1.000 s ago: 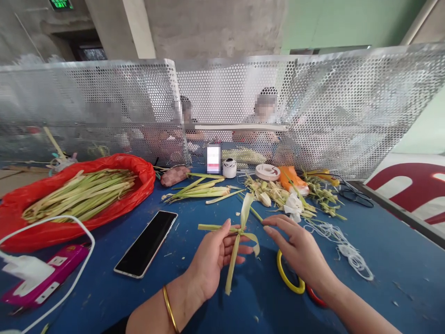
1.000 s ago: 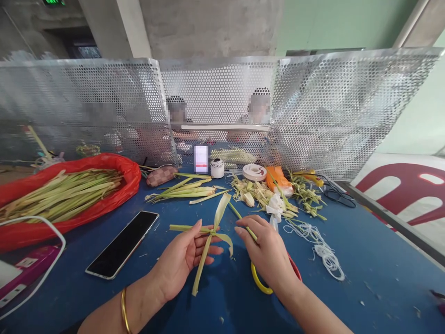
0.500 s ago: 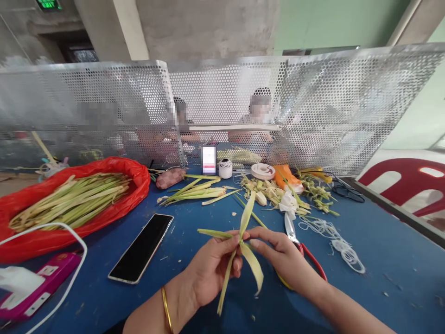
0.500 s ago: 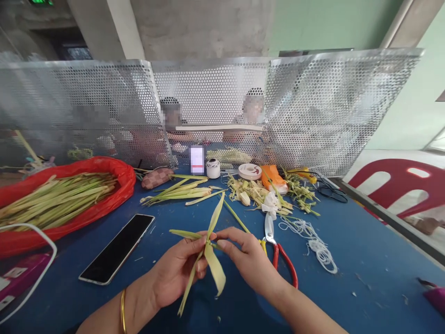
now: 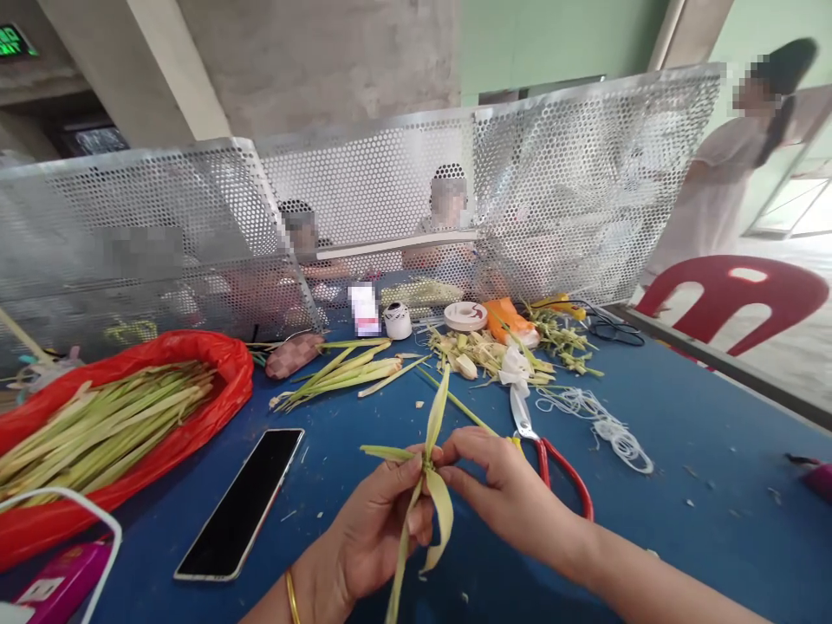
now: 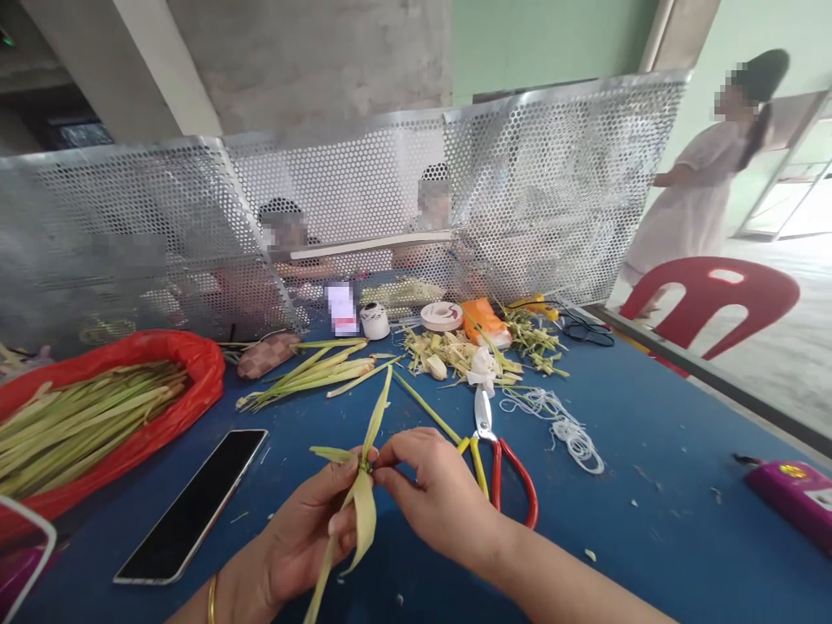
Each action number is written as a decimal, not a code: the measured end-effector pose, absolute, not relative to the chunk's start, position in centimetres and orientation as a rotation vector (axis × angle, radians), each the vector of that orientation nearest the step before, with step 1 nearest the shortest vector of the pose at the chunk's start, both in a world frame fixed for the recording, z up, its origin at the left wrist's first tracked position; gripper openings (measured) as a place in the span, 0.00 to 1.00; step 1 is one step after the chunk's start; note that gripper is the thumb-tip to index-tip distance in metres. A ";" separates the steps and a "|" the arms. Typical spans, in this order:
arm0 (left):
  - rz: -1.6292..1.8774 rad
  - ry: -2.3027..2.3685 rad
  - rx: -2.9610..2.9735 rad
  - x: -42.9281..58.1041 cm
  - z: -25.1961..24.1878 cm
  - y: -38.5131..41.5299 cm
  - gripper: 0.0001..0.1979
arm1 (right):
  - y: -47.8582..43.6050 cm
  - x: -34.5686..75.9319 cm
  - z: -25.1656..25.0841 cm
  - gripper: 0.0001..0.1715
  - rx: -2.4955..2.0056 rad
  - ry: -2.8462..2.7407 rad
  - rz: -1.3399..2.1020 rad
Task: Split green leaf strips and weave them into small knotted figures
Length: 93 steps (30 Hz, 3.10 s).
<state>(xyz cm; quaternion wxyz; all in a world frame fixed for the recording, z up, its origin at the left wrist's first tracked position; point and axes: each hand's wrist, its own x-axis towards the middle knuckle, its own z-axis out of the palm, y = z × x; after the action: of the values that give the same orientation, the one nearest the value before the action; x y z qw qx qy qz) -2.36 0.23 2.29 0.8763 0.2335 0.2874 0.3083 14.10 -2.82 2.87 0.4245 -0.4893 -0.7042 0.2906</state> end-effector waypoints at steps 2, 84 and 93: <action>0.663 0.650 0.496 -2.4 2.3 0.2 0.13 | -2.8 14.0 2.6 0.06 -1.230 -1.800 0.670; 0.801 0.970 0.886 -1.6 2.2 -0.6 0.14 | -2.1 14.6 1.8 0.18 -1.441 -1.677 0.939; 1.010 1.123 0.784 -1.0 1.3 -0.2 0.08 | -2.6 14.5 1.3 0.14 -1.413 -2.045 0.138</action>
<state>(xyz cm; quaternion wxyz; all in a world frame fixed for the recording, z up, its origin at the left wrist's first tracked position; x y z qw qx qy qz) -1.03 -0.24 1.33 0.6593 0.3465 0.4960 0.4464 14.49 -2.61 1.27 0.3201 -0.5377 -0.7782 0.0525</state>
